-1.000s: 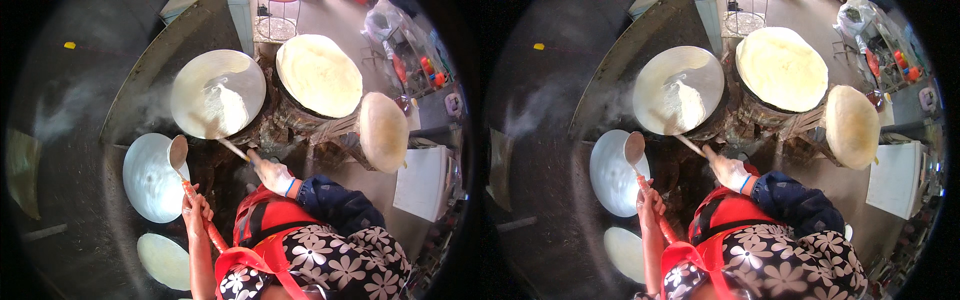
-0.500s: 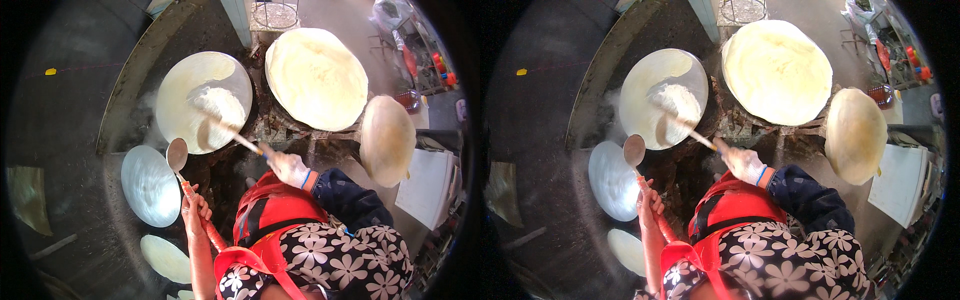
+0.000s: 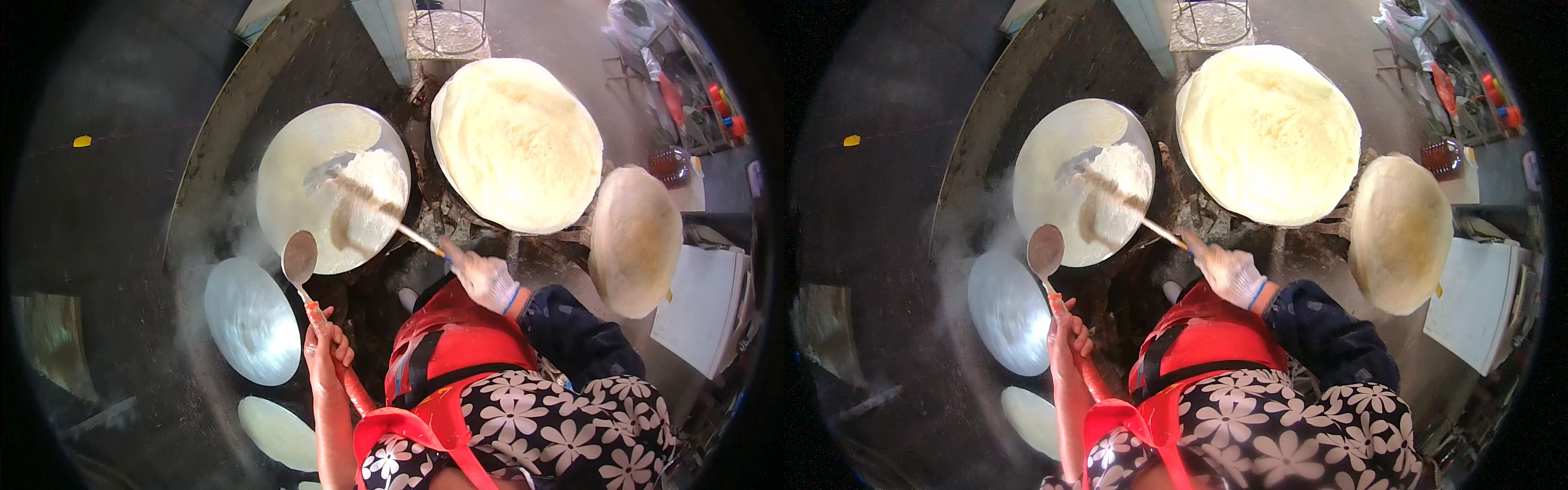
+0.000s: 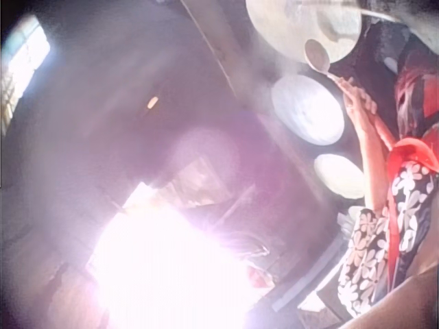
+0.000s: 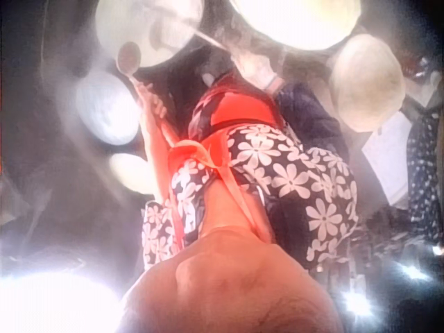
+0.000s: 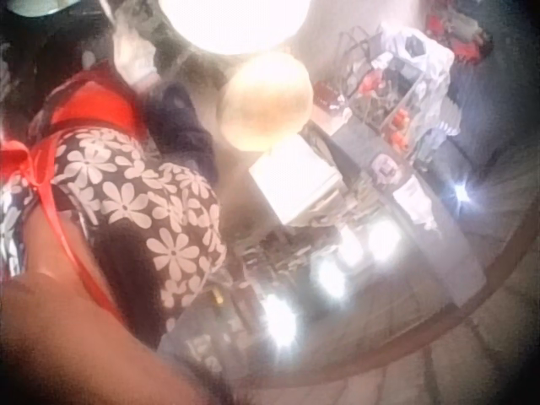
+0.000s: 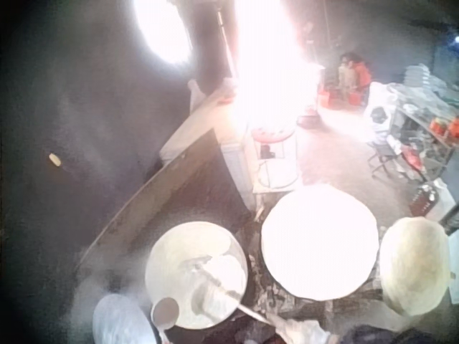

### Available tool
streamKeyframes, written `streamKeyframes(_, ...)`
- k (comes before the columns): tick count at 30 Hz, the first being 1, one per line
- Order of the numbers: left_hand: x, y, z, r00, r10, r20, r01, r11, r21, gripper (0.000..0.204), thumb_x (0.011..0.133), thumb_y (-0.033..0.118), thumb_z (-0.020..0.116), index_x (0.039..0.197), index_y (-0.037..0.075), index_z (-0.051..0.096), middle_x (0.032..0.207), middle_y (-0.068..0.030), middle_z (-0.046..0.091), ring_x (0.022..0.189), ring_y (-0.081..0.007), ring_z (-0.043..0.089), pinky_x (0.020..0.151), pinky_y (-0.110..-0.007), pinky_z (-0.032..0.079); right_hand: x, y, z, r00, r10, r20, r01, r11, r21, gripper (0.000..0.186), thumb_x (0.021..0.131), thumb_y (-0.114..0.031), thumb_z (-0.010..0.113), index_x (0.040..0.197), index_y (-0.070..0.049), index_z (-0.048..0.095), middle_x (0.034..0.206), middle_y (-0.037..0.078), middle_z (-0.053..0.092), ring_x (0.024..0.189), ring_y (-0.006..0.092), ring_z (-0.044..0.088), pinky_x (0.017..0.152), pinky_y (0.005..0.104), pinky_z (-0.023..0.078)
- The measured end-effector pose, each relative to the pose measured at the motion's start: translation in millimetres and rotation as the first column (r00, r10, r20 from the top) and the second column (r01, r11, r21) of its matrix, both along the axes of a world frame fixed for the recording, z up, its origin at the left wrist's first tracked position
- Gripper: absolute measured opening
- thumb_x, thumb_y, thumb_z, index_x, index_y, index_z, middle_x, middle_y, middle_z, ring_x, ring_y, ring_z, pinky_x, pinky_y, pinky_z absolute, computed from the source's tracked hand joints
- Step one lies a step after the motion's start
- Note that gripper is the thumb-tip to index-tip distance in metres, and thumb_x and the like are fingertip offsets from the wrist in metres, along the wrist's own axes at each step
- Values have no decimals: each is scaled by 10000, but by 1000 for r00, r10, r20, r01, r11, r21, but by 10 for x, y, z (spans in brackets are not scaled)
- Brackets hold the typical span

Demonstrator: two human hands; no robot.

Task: The person ladles batter onto multiple hot circular pans, spreads it thinly with a stick, and flips the crepes as they cook. Finished crepes are stacked on a nearby surface.

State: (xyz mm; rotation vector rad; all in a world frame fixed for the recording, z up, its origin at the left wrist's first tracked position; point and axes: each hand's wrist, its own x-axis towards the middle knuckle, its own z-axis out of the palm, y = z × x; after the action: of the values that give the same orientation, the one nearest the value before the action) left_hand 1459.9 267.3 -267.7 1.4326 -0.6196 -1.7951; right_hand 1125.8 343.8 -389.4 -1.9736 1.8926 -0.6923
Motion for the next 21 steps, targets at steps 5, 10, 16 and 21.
streamKeyframes(5,88,-45,-2,1000,-21,17,21,1000,6,404,1089,195,616,1432,16,499,817,-5,481,535,-69,406,469,-231,370,-128,121,-173,979,-192,-68,193,981,2,679,1054,-235,566,1675,-156,302,867,180,693,654,359,699,577,482,571)
streamKeyframes(10,149,-131,4,998,-60,19,60,998,11,416,1092,202,615,1441,14,489,816,-2,468,547,-68,410,476,-231,373,55,-1043,123,929,-370,-29,368,909,195,612,1063,-255,543,1633,-154,343,891,215,683,772,442,697,657,562,551)
streamKeyframes(16,275,-135,32,995,-102,-18,102,995,14,456,1085,251,651,1440,17,487,814,1,469,557,-69,418,478,-233,380,347,-1535,61,870,-489,-61,491,849,197,594,1064,-204,518,1618,-117,323,972,270,708,846,461,722,700,561,574)
streamKeyframes(21,376,-178,13,989,-139,-52,142,988,57,445,1081,226,647,1440,18,485,809,-4,488,557,-72,419,482,-228,378,384,-2037,302,854,-519,-28,499,805,320,601,1065,-194,424,1642,-104,279,1255,381,657,1131,525,693,911,569,571)
